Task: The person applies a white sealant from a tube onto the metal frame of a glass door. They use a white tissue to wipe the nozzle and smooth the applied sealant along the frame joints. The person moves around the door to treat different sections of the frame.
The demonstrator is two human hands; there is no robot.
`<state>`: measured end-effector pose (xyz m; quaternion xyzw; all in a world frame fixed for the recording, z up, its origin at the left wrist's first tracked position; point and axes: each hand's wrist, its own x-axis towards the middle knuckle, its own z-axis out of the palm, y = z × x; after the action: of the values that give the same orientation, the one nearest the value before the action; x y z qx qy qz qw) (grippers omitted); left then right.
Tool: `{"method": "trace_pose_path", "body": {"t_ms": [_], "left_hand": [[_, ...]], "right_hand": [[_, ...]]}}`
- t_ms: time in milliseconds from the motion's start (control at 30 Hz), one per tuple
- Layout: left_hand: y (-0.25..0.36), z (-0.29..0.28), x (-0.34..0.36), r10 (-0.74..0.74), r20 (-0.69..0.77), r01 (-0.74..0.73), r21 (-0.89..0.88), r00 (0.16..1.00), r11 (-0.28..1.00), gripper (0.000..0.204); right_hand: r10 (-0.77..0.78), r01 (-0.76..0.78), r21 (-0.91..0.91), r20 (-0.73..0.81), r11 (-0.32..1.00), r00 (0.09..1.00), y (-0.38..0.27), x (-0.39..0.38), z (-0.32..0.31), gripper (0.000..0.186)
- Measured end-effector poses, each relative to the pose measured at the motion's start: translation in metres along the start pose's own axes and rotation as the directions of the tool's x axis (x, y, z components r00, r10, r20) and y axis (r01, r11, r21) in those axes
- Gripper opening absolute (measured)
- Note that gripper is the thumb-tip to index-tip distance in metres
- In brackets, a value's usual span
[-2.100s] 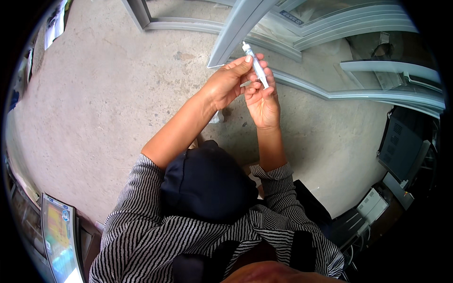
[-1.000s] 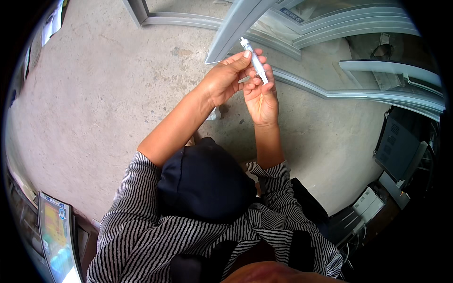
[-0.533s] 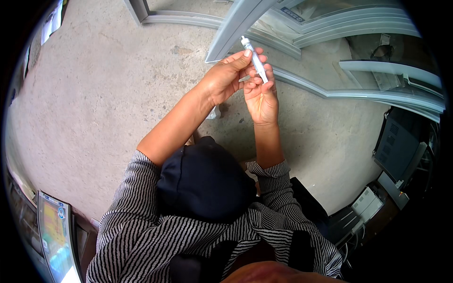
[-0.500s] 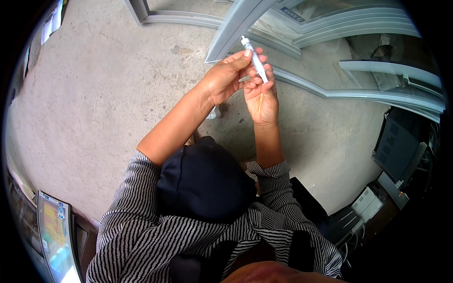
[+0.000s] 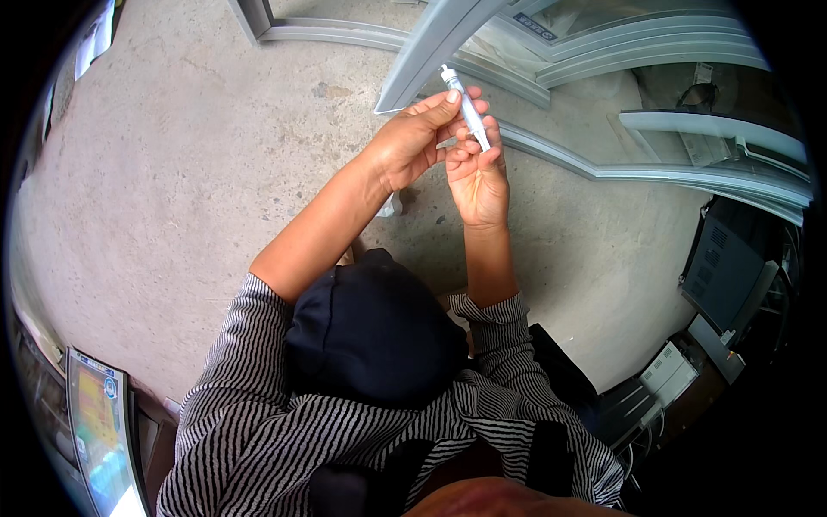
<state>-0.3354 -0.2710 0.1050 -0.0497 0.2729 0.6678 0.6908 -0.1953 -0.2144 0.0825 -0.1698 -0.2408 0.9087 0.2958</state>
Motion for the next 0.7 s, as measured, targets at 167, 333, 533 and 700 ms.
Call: {"method": "trace_pose_path", "body": {"t_ms": [167, 333, 533, 700], "left_hand": [[0.001, 0.002, 0.0, 0.006, 0.0, -0.006, 0.011, 1.0, 1.0, 0.042], [0.002, 0.004, -0.002, 0.014, -0.005, -0.014, 0.001, 1.0, 1.0, 0.041], [0.004, 0.009, -0.003, 0.016, -0.03, -0.017, -0.003, 0.999, 1.0, 0.04], [0.005, 0.009, -0.003, 0.025, 0.001, -0.025, -0.001, 1.0, 1.0, 0.04]], "right_hand": [[0.0, 0.0, 0.005, 0.012, 1.0, 1.0, -0.001, 0.001, 0.001, 0.042], [0.002, -0.002, -0.011, -0.002, 1.0, 1.0, -0.002, 0.001, 0.002, 0.043], [-0.006, 0.007, -0.021, 0.014, 1.0, 1.0, -0.002, 0.001, 0.003, 0.043], [-0.01, 0.01, -0.023, 0.02, 1.0, 1.0, -0.003, 0.002, 0.004, 0.043]]}}
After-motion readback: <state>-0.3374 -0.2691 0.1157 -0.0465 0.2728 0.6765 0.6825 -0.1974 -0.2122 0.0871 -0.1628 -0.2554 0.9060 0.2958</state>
